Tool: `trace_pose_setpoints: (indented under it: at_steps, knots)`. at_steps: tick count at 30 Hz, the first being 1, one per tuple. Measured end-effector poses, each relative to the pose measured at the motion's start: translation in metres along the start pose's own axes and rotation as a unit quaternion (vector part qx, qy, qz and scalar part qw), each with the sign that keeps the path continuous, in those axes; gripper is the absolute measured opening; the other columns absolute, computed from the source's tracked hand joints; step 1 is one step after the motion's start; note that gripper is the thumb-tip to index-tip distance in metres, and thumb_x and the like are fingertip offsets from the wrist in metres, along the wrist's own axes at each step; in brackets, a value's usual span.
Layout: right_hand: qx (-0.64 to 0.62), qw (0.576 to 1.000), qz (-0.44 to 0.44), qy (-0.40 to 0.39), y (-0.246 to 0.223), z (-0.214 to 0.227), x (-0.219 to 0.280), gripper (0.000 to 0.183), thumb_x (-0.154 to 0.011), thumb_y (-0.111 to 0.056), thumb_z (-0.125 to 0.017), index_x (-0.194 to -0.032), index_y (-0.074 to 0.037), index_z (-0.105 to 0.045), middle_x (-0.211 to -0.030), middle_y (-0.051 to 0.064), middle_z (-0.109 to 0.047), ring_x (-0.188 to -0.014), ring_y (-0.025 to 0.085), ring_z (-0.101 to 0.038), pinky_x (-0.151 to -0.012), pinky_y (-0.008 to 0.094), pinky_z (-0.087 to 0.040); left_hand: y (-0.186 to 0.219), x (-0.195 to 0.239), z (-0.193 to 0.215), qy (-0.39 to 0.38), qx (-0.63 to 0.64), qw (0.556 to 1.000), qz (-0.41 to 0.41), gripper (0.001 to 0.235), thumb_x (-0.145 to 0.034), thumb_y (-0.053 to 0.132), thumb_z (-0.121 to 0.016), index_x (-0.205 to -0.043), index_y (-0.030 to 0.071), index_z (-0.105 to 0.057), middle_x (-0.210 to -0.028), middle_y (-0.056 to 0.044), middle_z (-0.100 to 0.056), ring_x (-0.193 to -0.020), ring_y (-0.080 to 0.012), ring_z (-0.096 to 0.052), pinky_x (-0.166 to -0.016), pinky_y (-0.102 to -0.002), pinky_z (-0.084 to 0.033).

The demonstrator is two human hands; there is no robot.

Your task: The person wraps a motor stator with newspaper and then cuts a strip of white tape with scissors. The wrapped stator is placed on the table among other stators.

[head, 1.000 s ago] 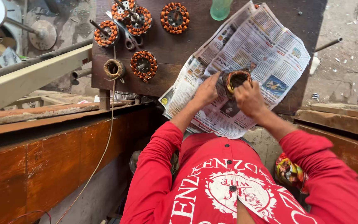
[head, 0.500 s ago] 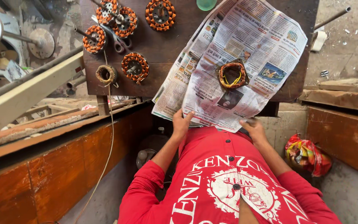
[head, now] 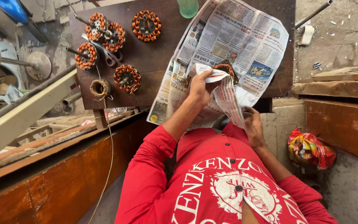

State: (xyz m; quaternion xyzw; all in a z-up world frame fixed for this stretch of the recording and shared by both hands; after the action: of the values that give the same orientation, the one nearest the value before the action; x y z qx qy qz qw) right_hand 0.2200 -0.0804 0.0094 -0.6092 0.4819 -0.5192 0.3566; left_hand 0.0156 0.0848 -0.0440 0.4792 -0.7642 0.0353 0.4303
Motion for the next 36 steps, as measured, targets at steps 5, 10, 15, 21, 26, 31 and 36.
trace_pose_setpoints:
  at_steps: [5, 10, 15, 21, 26, 31, 36]
  knots:
    - [0.48, 0.875, 0.051, 0.043, -0.054, -0.018, 0.007, 0.038, -0.092, -0.03, -0.077, -0.116, -0.001, -0.07, -0.101, 0.011, -0.069, -0.088, 0.029, -0.068, -0.079, 0.043, -0.054, 0.005, 0.003, 0.009, 0.015, -0.036, 0.998, -0.04, 0.027, -0.096, 0.013, -0.065, -0.115, -0.005, -0.059, -0.103, -0.018, -0.071, -0.091, -0.0296, -0.072, -0.084, -0.04, -0.061]
    - [0.047, 0.978, -0.087, 0.186, -0.044, 0.005, -0.03, 0.016, -0.097, -0.015, -0.069, -0.11, -0.009, -0.077, -0.088, 0.002, -0.071, -0.065, 0.02, -0.056, -0.061, 0.045, -0.043, 0.014, -0.004, 0.006, 0.019, -0.329, 0.918, -0.22, 0.023, -0.091, 0.016, -0.068, -0.107, -0.002, -0.068, -0.101, -0.013, -0.074, -0.092, -0.0244, -0.071, -0.084, -0.038, -0.056]
    - [0.176, 0.939, 0.149, 0.256, -0.06, -0.012, -0.069, 0.025, -0.099, -0.017, -0.065, -0.121, -0.008, -0.073, -0.108, 0.012, -0.071, -0.093, 0.028, -0.062, -0.084, 0.044, -0.048, 0.012, -0.006, -0.002, -0.004, -0.599, 0.751, -0.278, 0.03, -0.085, 0.023, -0.069, -0.103, -0.002, -0.072, -0.097, -0.02, -0.076, -0.088, -0.0335, -0.071, -0.08, -0.045, -0.055]
    - [0.347, 0.902, 0.249, 0.065, -0.056, -0.079, -0.092, 0.043, -0.106, -0.025, -0.063, -0.142, -0.002, -0.063, -0.139, 0.023, -0.067, -0.134, 0.037, -0.062, -0.115, 0.043, -0.049, 0.009, -0.024, 0.0, -0.006, -0.554, 0.824, -0.123, 0.042, -0.098, 0.037, -0.056, -0.113, 0.002, -0.072, -0.1, -0.009, -0.074, -0.09, -0.0191, -0.066, -0.079, -0.038, -0.052]
    - [0.546, 0.798, 0.24, -0.091, -0.052, -0.115, -0.101, 0.092, -0.083, -0.038, -0.076, -0.149, 0.011, -0.036, -0.148, 0.031, -0.043, -0.138, 0.044, -0.039, -0.115, 0.054, -0.028, 0.0, -0.043, 0.003, -0.004, -0.379, 0.916, 0.132, 0.063, -0.104, 0.055, -0.037, -0.113, 0.002, -0.069, -0.102, -0.015, -0.075, -0.092, -0.0283, -0.069, -0.084, -0.041, -0.055]
    - [0.725, 0.606, 0.322, -0.069, -0.054, -0.139, -0.095, 0.062, -0.077, -0.025, -0.069, -0.127, 0.009, -0.057, -0.125, 0.025, -0.059, -0.123, 0.037, -0.055, -0.112, 0.049, -0.039, 0.035, 0.03, -0.005, 0.019, -0.561, 0.794, -0.234, 0.055, -0.096, 0.041, -0.058, -0.13, -0.003, -0.06, -0.122, -0.013, -0.066, -0.113, -0.0234, -0.064, -0.098, -0.038, -0.048]
    - [0.729, 0.608, 0.303, -0.087, -0.023, -0.137, -0.116, 0.021, -0.073, -0.017, -0.066, -0.088, -0.002, -0.068, -0.084, 0.015, -0.067, -0.086, 0.03, -0.065, -0.094, 0.045, -0.046, 0.019, 0.068, 0.03, 0.076, -0.513, 0.816, -0.257, 0.062, -0.095, 0.036, -0.059, -0.141, -0.004, -0.049, -0.129, -0.02, -0.063, -0.115, -0.0286, -0.064, -0.101, -0.039, -0.05]
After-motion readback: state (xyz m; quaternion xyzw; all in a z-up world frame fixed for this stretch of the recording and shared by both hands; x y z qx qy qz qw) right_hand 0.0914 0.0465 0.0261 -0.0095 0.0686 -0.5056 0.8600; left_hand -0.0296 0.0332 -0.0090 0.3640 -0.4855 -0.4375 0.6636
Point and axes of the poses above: each hand's wrist, its own x-axis away from the middle knuckle, its own z-axis out of the back of the hand, y = z × x, the point moved 7 cm from there along -x, towards the middle knuckle
